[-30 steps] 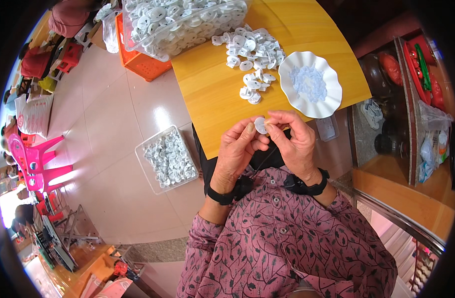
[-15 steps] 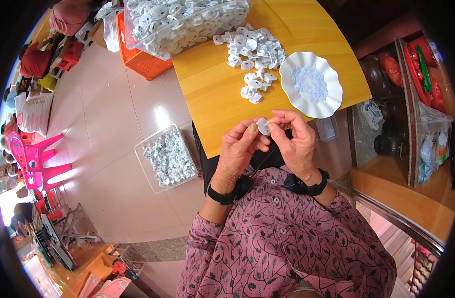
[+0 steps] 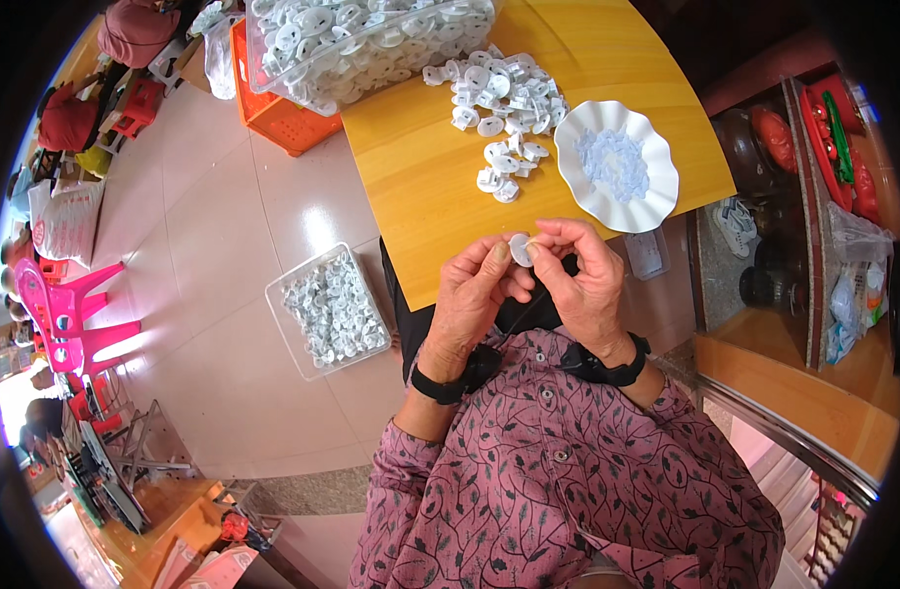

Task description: Manually assembling small white plastic components at a workshop table.

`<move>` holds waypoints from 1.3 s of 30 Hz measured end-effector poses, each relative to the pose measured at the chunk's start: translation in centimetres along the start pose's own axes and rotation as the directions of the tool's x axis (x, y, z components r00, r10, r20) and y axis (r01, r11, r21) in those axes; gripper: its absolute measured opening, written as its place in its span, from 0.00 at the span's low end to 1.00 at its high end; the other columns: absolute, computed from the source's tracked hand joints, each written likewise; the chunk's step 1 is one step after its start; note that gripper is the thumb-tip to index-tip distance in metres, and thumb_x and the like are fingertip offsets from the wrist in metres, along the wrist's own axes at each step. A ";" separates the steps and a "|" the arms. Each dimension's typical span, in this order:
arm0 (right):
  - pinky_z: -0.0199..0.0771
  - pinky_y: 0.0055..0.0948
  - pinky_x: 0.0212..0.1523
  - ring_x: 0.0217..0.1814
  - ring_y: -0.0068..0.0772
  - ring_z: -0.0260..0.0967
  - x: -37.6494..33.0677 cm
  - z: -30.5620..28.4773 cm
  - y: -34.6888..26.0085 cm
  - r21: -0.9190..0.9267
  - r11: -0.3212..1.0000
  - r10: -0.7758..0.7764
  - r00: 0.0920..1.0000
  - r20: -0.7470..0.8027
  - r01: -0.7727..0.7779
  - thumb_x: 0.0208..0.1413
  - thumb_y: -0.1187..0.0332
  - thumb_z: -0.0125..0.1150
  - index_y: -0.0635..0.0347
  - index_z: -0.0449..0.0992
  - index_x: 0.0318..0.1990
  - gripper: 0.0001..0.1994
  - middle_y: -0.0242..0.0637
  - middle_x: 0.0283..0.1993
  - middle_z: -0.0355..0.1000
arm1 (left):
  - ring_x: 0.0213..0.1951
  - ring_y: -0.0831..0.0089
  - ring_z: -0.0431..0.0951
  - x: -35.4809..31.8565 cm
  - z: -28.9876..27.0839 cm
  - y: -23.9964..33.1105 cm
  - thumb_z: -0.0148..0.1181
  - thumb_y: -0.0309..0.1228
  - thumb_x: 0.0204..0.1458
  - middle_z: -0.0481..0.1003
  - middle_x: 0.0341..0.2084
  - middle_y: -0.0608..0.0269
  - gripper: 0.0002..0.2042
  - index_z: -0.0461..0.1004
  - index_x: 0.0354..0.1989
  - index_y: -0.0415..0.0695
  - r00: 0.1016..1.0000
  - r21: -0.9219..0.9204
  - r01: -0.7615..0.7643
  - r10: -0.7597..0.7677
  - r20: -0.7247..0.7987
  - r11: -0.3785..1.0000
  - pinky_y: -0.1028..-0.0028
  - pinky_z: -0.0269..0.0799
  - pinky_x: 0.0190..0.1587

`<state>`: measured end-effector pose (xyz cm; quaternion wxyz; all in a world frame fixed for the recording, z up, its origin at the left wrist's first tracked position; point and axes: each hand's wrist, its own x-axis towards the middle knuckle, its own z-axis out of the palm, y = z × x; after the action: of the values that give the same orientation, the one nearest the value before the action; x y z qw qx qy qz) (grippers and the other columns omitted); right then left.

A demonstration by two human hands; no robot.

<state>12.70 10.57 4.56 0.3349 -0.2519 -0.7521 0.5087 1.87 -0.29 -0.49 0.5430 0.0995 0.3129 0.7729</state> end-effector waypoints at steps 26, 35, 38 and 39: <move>0.77 0.25 0.35 0.34 0.27 0.76 0.6 -0.8 0.2 -0.150 0.985 -0.064 0.988 0.138 0.085 0.56 0.76 0.65 0.67 0.77 0.40 0.06 0.38 0.39 0.73 | 0.27 0.78 0.78 -0.2 0.5 0.2 0.52 0.37 0.68 0.78 0.31 0.62 0.16 0.76 0.47 0.34 0.995 0.170 0.014 0.003 -0.095 0.985 0.80 0.77 0.29; 0.75 0.24 0.32 0.32 0.26 0.74 0.5 -0.4 0.1 -0.139 0.986 -0.070 0.987 0.142 0.090 0.57 0.77 0.63 0.67 0.74 0.35 0.04 0.37 0.37 0.71 | 0.27 0.78 0.78 -0.3 0.6 0.2 0.53 0.37 0.67 0.78 0.29 0.62 0.16 0.76 0.46 0.34 0.994 0.176 0.005 0.014 -0.106 0.984 0.80 0.78 0.29; 0.74 0.24 0.31 0.31 0.25 0.74 0.5 -0.2 0.1 -0.127 0.986 -0.092 0.987 0.129 0.109 0.57 0.78 0.63 0.66 0.74 0.34 0.04 0.37 0.37 0.71 | 0.27 0.78 0.78 -0.3 0.7 0.2 0.53 0.37 0.67 0.78 0.28 0.62 0.16 0.76 0.46 0.34 0.995 0.184 0.003 0.016 -0.102 0.983 0.80 0.78 0.29; 0.74 0.24 0.31 0.31 0.25 0.74 0.5 -0.2 0.2 -0.126 0.986 -0.093 0.987 0.129 0.109 0.57 0.78 0.63 0.66 0.74 0.34 0.04 0.37 0.37 0.71 | 0.27 0.78 0.78 -0.3 0.7 0.2 0.53 0.37 0.67 0.78 0.28 0.62 0.16 0.76 0.46 0.34 0.995 0.185 0.003 0.017 -0.102 0.983 0.80 0.78 0.29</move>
<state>12.55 11.08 4.57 0.2960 -0.2032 -0.8152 0.4545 2.14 -0.35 0.21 0.5117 0.1103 0.4107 0.7466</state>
